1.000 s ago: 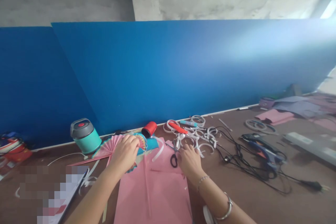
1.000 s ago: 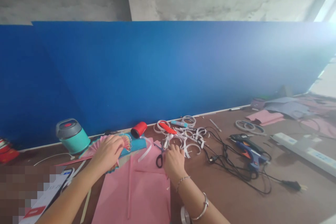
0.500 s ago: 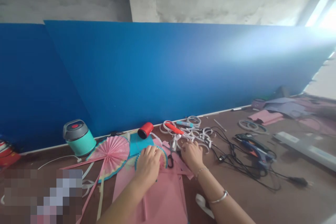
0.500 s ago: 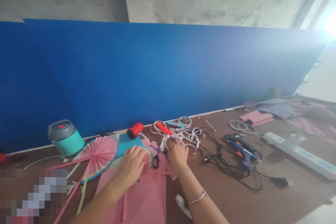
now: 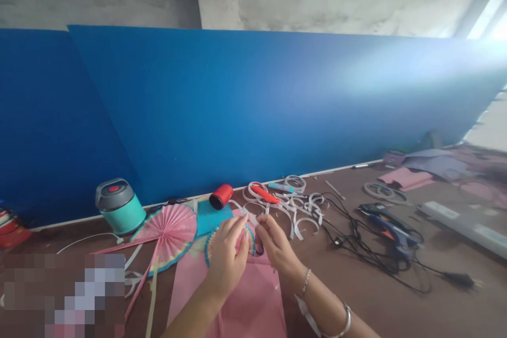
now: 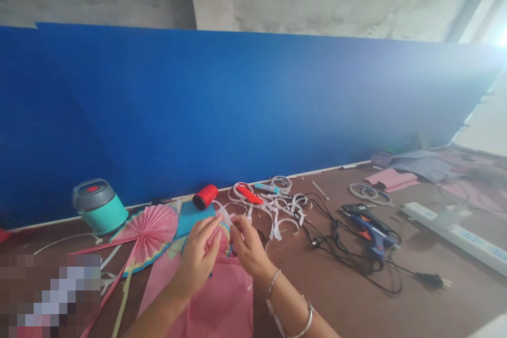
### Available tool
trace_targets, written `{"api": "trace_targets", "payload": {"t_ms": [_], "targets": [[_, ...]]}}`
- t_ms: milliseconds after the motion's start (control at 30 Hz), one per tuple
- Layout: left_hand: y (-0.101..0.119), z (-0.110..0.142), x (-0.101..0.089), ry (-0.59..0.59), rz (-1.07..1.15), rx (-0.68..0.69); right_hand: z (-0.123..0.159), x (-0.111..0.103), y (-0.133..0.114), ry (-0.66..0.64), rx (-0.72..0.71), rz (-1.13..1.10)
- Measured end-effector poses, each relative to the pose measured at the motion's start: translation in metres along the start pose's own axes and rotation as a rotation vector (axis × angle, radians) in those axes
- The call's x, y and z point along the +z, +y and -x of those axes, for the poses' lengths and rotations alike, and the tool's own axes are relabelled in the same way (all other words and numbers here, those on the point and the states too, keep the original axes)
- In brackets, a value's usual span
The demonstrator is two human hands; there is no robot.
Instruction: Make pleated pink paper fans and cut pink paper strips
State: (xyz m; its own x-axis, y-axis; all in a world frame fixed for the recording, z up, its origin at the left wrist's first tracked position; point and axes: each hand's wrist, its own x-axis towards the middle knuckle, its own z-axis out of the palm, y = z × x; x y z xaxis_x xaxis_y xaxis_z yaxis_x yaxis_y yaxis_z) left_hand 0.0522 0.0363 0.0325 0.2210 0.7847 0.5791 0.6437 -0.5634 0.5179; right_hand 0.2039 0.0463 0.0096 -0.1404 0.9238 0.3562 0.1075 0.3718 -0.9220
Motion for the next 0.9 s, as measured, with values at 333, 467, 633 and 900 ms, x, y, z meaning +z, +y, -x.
{"api": "trace_targets", "payload": {"t_ms": [333,467,633,900], "targets": [[-0.007,0.01,0.011,0.054,0.04,0.023,0.005,0.001,0.002,-0.045,-0.153,0.457],[-0.006,0.006,0.009,0.103,0.165,-0.113,0.004,0.003,0.002,-0.04,-0.149,0.458],[-0.007,-0.003,-0.002,0.185,0.325,-0.285,0.003,0.002,-0.005,-0.059,-0.179,0.496],[-0.005,-0.008,-0.016,0.113,0.436,-0.423,0.001,-0.003,-0.007,-0.002,-0.16,0.5]]}}
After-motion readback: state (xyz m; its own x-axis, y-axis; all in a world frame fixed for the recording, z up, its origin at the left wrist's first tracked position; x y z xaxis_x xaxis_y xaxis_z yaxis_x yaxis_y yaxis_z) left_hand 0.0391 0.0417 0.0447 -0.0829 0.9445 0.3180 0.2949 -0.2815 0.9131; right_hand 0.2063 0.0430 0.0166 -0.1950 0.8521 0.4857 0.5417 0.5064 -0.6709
